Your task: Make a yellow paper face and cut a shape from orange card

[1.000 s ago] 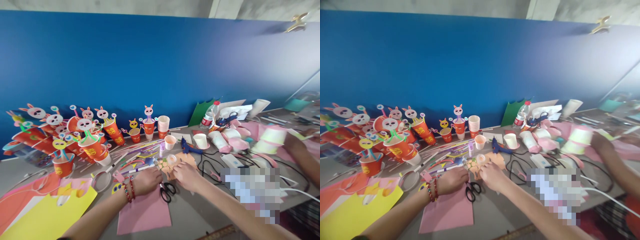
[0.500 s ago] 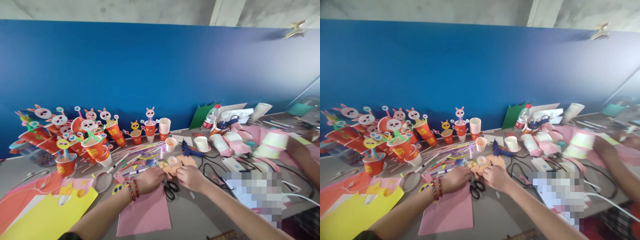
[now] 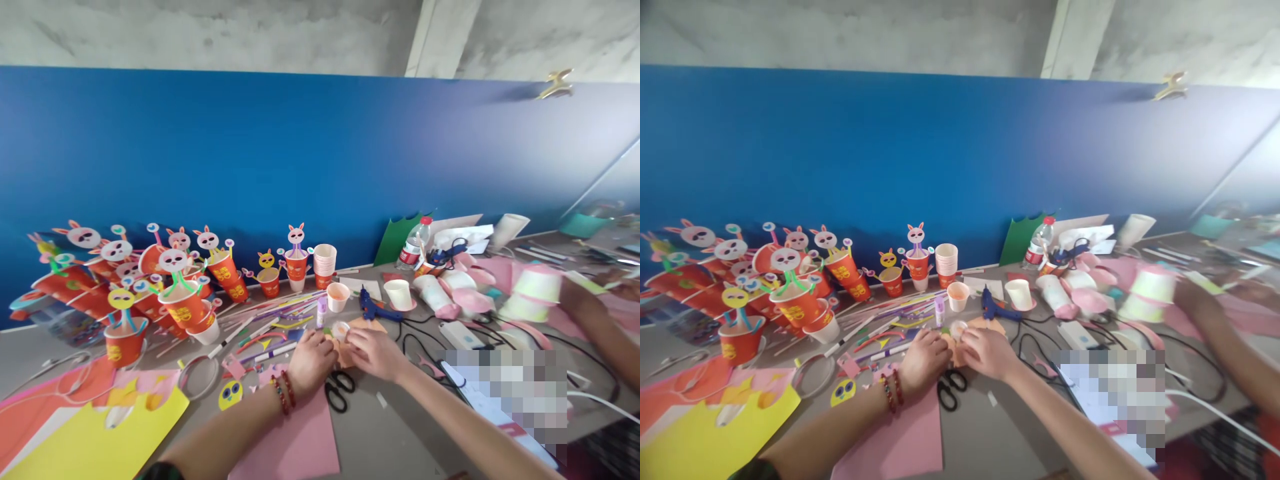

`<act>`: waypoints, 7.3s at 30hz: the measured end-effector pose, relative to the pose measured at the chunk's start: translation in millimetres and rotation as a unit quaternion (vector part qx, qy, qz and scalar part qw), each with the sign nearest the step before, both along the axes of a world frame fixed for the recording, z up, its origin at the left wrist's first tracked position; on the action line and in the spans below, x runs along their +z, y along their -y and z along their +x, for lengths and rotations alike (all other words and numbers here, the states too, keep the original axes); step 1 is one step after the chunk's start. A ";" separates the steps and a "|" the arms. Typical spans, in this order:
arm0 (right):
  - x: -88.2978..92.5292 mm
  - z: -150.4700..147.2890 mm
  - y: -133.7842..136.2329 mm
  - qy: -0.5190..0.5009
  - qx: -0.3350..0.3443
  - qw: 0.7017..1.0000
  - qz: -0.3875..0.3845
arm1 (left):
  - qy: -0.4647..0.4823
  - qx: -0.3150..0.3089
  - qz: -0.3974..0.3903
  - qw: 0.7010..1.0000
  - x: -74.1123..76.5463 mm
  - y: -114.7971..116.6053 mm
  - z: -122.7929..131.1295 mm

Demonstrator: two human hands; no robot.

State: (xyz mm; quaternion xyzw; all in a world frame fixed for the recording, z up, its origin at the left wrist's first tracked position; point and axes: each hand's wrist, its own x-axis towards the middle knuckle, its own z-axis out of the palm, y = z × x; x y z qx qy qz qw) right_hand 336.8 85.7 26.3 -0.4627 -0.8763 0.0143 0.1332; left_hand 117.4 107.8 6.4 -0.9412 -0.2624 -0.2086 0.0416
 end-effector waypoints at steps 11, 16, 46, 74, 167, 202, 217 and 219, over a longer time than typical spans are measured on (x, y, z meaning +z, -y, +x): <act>-5.8 -8.9 -21.9 -0.016 -0.068 0.997 -0.025 | 0.120 -0.010 -0.061 0.991 21.1 8.8 -26.6; 18.8 1.9 -13.2 -0.104 -0.034 0.993 -0.033 | 0.177 0.012 -0.092 0.980 33.6 1.7 -35.3; -6.0 -113.1 101.5 -0.161 0.088 0.982 -0.053 | 0.376 0.171 -0.559 0.719 3.6 119.9 -156.4; -15.1 -52.0 73.8 -0.185 -0.048 0.980 -0.049 | 0.375 0.260 -0.595 0.661 4.0 119.7 -155.5; -28.0 -120.0 77.9 -0.118 0.028 0.990 -0.065 | 0.034 0.090 -0.146 0.985 50.8 45.8 -161.5; 2.1 -97.8 87.1 -0.583 -0.124 0.738 -0.317 | -0.083 -0.040 -0.180 0.979 21.9 80.8 -162.6; -15.5 -145.5 78.8 -0.415 -0.037 0.873 -0.254 | -0.127 -0.054 -0.214 0.967 18.8 83.1 -174.8; -19.0 -148.0 79.2 -0.422 -0.043 0.874 -0.235 | -0.122 -0.054 -0.214 0.968 17.2 83.0 -175.5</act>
